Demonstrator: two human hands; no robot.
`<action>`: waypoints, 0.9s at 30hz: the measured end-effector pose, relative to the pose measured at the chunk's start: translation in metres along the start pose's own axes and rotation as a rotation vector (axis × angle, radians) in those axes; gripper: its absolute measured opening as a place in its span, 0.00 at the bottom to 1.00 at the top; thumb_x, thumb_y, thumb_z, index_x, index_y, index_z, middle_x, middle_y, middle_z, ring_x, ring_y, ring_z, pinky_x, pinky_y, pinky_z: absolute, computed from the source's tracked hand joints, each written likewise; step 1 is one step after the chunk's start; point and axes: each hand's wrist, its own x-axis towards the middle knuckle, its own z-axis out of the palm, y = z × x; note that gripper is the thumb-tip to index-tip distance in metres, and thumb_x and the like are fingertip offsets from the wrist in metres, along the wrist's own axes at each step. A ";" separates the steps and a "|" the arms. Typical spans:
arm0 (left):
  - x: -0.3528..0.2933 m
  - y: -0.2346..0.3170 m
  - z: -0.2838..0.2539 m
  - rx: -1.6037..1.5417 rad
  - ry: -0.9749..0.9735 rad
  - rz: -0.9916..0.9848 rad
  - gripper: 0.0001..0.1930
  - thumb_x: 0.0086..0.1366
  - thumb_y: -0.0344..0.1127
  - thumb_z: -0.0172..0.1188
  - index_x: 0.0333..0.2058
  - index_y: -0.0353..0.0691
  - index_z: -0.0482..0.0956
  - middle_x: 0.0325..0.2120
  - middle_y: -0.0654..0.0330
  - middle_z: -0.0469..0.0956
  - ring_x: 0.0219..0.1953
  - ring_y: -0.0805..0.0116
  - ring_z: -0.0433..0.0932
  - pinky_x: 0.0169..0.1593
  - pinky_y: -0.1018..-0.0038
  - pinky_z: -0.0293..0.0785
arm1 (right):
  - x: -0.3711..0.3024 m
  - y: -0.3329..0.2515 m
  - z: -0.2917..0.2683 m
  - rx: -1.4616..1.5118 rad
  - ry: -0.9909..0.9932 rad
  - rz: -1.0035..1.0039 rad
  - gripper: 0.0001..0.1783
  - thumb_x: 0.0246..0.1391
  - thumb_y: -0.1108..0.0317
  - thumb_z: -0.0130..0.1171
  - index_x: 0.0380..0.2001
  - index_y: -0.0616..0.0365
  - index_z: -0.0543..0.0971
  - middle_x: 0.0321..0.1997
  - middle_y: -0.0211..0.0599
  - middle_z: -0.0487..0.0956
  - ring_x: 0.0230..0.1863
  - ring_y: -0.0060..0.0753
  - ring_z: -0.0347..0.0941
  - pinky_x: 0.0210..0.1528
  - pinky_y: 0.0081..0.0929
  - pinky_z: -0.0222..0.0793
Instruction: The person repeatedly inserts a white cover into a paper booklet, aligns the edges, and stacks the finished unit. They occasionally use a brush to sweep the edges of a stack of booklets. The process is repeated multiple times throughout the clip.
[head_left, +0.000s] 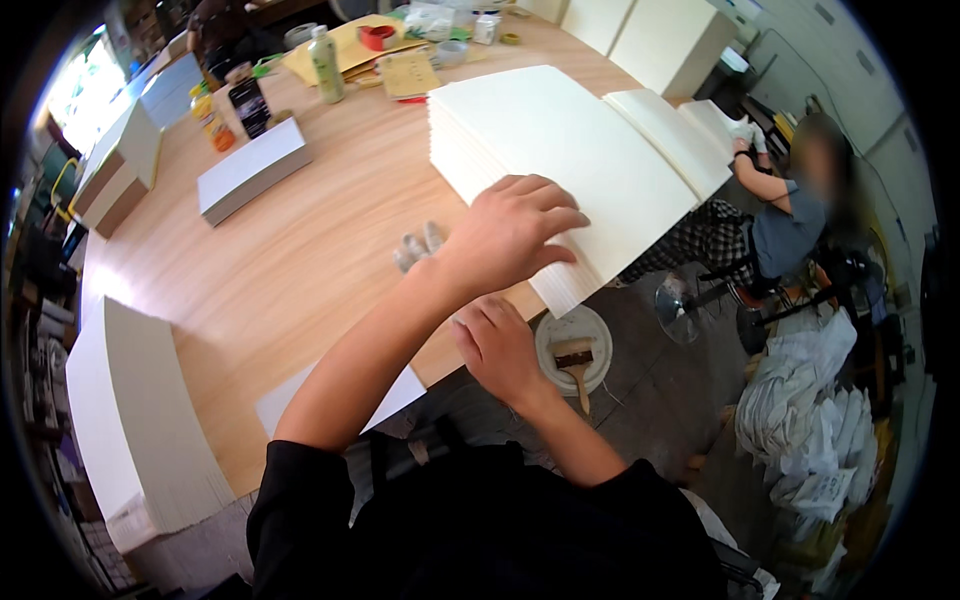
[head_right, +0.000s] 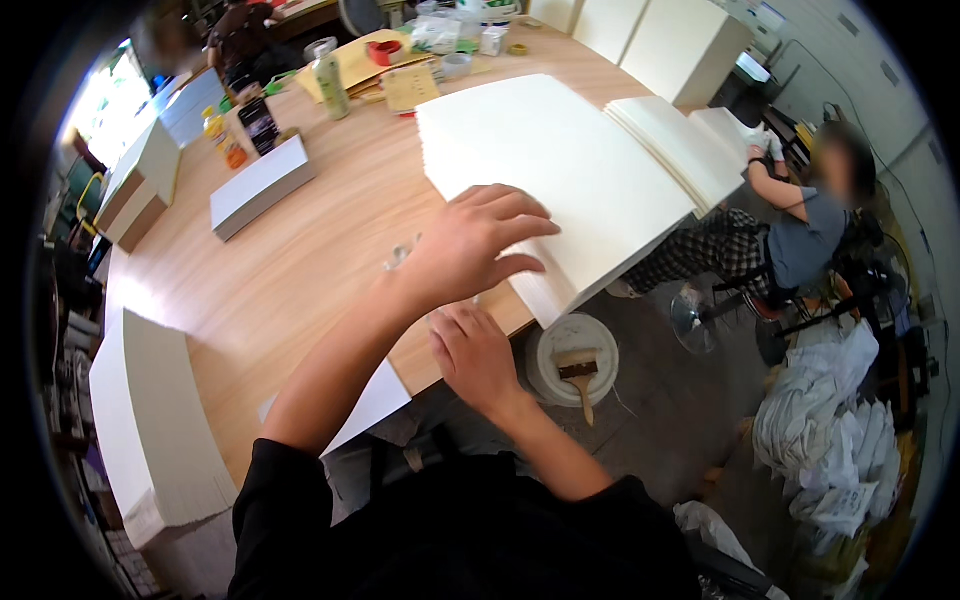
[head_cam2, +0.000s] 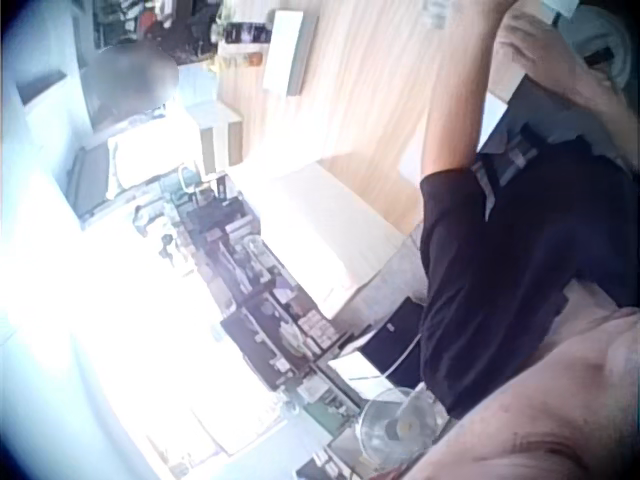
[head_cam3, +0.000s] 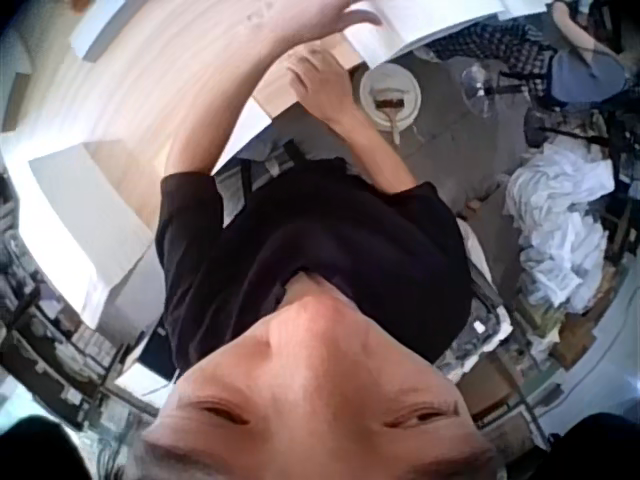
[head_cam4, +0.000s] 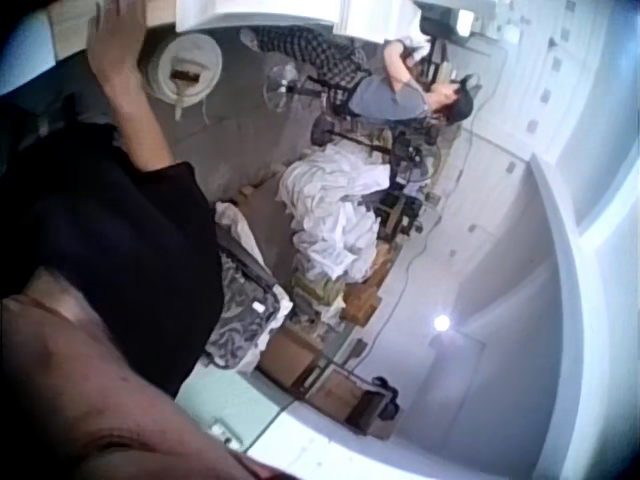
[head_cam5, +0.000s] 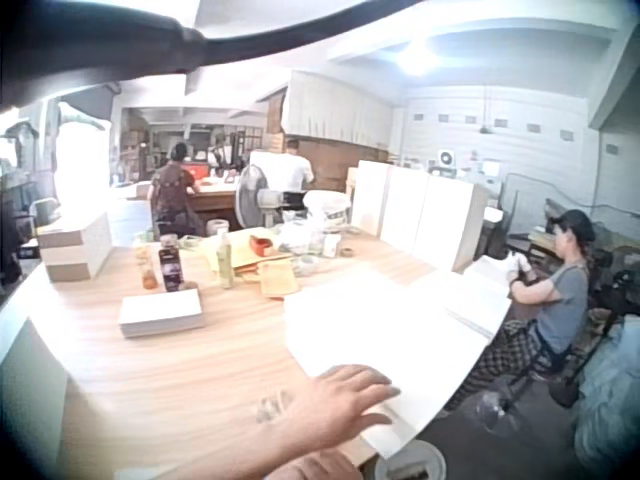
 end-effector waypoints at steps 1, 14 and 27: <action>0.008 -0.004 0.008 -0.011 -0.056 0.027 0.20 0.55 0.39 0.76 0.47 0.46 0.88 0.45 0.63 0.85 0.52 0.59 0.81 0.57 0.61 0.76 | 0.000 -0.005 -0.016 0.009 0.057 -0.019 0.13 0.58 0.71 0.66 0.45 0.64 0.82 0.56 0.49 0.81 0.56 0.52 0.79 0.58 0.45 0.76; 0.044 -0.021 0.019 -0.192 -0.218 -0.085 0.16 0.60 0.42 0.73 0.46 0.44 0.88 0.34 0.60 0.86 0.41 0.54 0.83 0.47 0.60 0.79 | 0.002 -0.017 -0.118 -0.207 0.093 0.239 0.26 0.60 0.63 0.69 0.57 0.65 0.78 0.69 0.56 0.73 0.39 0.47 0.87 0.34 0.35 0.83; 0.039 -0.002 0.020 -0.023 0.046 -0.105 0.09 0.69 0.37 0.67 0.45 0.42 0.82 0.35 0.57 0.86 0.37 0.53 0.84 0.44 0.59 0.79 | 0.002 0.000 -0.114 -0.492 0.103 0.290 0.45 0.62 0.53 0.68 0.72 0.68 0.62 0.74 0.61 0.68 0.47 0.59 0.85 0.34 0.39 0.84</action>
